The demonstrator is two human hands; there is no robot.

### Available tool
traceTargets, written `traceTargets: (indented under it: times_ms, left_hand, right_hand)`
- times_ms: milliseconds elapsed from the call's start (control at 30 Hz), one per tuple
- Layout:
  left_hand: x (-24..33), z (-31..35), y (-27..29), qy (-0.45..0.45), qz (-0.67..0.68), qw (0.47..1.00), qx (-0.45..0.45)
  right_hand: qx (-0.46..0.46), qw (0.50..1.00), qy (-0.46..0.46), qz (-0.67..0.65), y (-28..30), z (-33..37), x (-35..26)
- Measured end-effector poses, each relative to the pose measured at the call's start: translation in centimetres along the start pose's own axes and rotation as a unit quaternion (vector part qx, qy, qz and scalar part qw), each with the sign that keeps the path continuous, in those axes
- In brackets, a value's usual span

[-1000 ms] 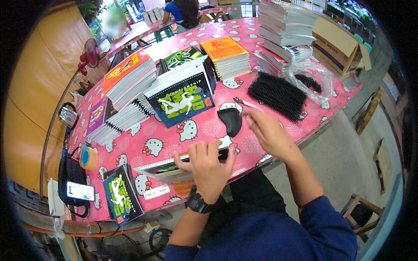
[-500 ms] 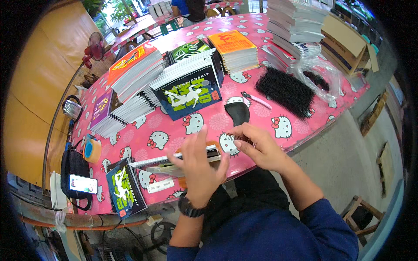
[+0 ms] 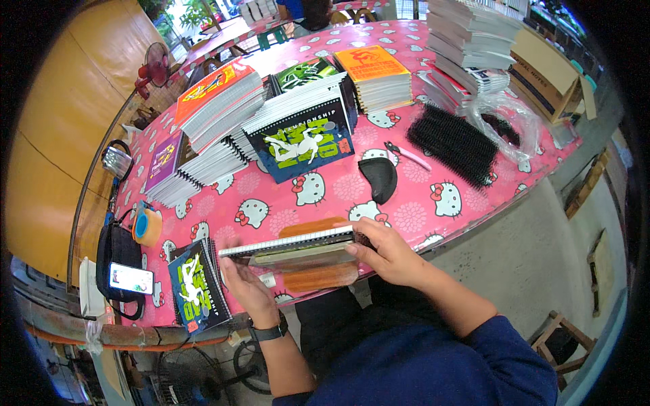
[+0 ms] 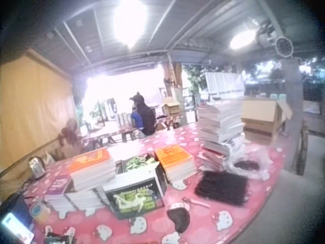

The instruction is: The person inserts plastic spiral coils through the pre-punched holes of stacks of paper and covers by hand to assemble notebooks on a table.

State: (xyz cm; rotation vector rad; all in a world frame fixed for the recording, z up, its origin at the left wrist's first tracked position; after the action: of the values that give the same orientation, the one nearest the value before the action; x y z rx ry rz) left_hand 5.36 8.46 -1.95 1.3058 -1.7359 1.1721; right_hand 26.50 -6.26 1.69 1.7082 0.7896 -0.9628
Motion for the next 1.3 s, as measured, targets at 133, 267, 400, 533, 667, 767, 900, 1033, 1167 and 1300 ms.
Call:
traceTargets:
  times_ms: [133, 267, 400, 533, 667, 767, 900, 1033, 1167, 1300]
  left_hand:
    - [8.5, 2.2, -2.5, -0.352, -0.336, 0.872, 0.062]
    - [8.9, 5.7, -12.2, -0.340, -0.421, 0.816, -0.203]
    - [6.4, 5.5, -15.2, -0.313, -0.461, 0.769, -0.315]
    - [6.8, 6.1, -15.7, -0.336, -0.481, 0.764, -0.269]
    - [6.8, 6.6, -16.0, -0.352, -0.472, 0.770, -0.248]
    - [6.5, 6.8, -16.1, -0.352, -0.462, 0.775, -0.250]
    - [6.4, 6.8, -16.0, -0.357, -0.459, 0.771, -0.258]
    - [7.0, 6.1, -15.3, -0.355, -0.466, 0.765, -0.269]
    - [7.9, 5.5, -14.3, -0.318, -0.340, 0.825, -0.320]
    - [6.7, 5.9, -15.0, -0.341, -0.322, 0.792, -0.390]
  right_hand:
    - [0.022, 0.986, -0.082, -0.140, 2.1, 0.6, 2.0]
    - [0.050, 0.986, -0.079, -0.137, 4.7, -0.2, 1.5]
    - [0.059, 0.997, -0.008, -0.058, 5.3, -1.0, -1.1]
    - [0.052, 0.998, 0.039, -0.005, 4.9, -1.5, -2.5]
    - [0.039, 0.998, 0.045, 0.021, 4.8, -2.0, -2.3]
    - [-0.014, 0.995, 0.091, 0.042, 4.1, -2.3, -2.5]
    - [-0.085, 0.996, -0.004, 0.035, 3.2, -2.8, -1.9]
    - [-0.072, 0.984, 0.142, 0.081, 2.9, -2.6, -4.5]
    - [-0.074, 0.986, 0.082, 0.124, 3.7, -2.1, -5.5]
    - [-0.113, 0.983, -0.147, -0.007, 3.2, -2.2, -2.4]
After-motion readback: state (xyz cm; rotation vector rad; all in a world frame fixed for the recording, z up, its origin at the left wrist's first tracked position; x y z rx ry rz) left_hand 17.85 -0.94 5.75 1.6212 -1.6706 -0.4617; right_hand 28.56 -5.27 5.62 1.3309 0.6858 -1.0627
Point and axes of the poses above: each hand's wrist, its own z-axis away from the middle knuckle, its own y-axis out of the back of the hand, x = y × z, the point moved 9 cm from there along -z, towards the middle knuckle, and after that the axes turned 9 degrees about -y, right-handed, at the moved point
